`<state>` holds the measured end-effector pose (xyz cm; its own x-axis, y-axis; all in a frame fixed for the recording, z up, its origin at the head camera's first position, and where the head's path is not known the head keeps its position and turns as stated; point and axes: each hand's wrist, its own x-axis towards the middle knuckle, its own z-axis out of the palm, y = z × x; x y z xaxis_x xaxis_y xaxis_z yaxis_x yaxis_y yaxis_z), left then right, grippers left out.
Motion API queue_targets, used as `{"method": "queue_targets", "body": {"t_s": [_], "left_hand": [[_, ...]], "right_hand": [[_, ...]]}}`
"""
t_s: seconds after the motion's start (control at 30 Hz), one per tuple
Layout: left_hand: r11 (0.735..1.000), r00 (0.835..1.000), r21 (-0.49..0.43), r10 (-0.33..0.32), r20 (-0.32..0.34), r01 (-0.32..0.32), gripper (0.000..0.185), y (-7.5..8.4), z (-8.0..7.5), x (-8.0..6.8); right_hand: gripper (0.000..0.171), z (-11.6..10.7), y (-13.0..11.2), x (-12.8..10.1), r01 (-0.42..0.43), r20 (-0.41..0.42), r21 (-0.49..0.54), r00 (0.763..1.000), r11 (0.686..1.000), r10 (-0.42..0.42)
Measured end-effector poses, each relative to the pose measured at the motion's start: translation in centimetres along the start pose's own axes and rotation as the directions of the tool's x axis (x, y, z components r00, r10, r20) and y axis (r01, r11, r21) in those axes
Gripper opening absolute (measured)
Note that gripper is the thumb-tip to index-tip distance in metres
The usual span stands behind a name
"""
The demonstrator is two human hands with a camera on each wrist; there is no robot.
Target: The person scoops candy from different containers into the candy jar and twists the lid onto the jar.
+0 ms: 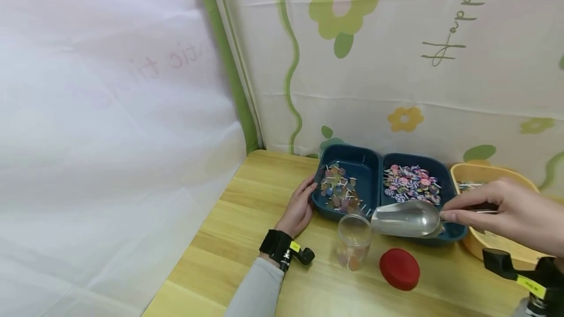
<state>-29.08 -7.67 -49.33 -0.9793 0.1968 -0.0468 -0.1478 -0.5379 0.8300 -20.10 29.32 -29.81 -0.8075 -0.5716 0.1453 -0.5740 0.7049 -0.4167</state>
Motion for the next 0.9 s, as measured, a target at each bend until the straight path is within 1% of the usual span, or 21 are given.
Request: {"method": "queue_targets", "body": {"t_s": [0.13,0.2,0.27,0.33,0.43,0.53,0.6,0.67,0.73,0.83,0.9], "left_hand": [[1.0,1.0,-0.003,0.005,-0.006,-0.005,0.045,0.0,0.1,0.1],[1.0,1.0,-0.001,0.015,-0.002,-0.015,0.045,0.1,0.1,0.3],[1.0,1.0,-0.002,0.02,-0.001,-0.02,0.045,0.1,0.1,0.4],[1.0,1.0,-0.004,0.017,0.001,-0.017,0.045,0.0,0.1,0.5],[1.0,1.0,-0.009,0.004,-0.01,-0.004,0.045,-0.2,0.0,0.3],[1.0,1.0,-0.006,0.003,-0.012,-0.003,0.045,-0.3,0.1,0.1],[1.0,1.0,-0.007,0.006,-0.014,-0.006,0.045,-0.3,0.1,0.0],[1.0,1.0,-0.002,0.007,-0.014,-0.007,0.045,-0.2,0.2,0.0],[1.0,1.0,0.0,0.003,-0.017,-0.003,0.044,-0.1,0.2,0.2],[1.0,1.0,0.001,-0.003,-0.021,0.003,0.043,0.0,0.1,0.3],[1.0,1.0,0.0,-0.006,-0.025,0.006,0.043,0.0,0.1,0.3]], "right_hand": [[0.012,0.2,-0.6,1.2,-0.102,-0.014,-0.08,0.995,0.992,0.102],[0.012,0.4,-1.0,2.2,-0.138,-0.006,-0.127,0.99,0.982,0.138],[0.015,0.8,-1.2,3.5,-0.145,0.029,-0.11,0.988,0.983,0.149],[0.016,1.7,-1.0,4.8,-0.125,0.059,-0.057,0.99,0.991,0.128],[0.013,3.6,-0.5,7.2,-0.073,0.091,0.037,0.993,0.997,0.07],[0.013,6.2,-0.1,9.4,-0.041,0.095,0.008,0.995,0.999,0.04],[0.015,8.0,0.1,10.8,-0.041,0.099,-0.025,0.994,0.999,0.044],[0.017,9.8,0.2,11.9,-0.05,0.084,-0.049,0.995,0.998,0.054],[0.018,11.5,0.4,12.7,-0.054,0.055,-0.052,0.997,0.997,0.057],[0.019,13.0,0.7,13.4,-0.05,0.01,-0.045,0.999,0.998,0.051],[0.019,13.4,1.0,13.5,-0.037,0.012,-0.03,0.999,0.999,0.038]]}}
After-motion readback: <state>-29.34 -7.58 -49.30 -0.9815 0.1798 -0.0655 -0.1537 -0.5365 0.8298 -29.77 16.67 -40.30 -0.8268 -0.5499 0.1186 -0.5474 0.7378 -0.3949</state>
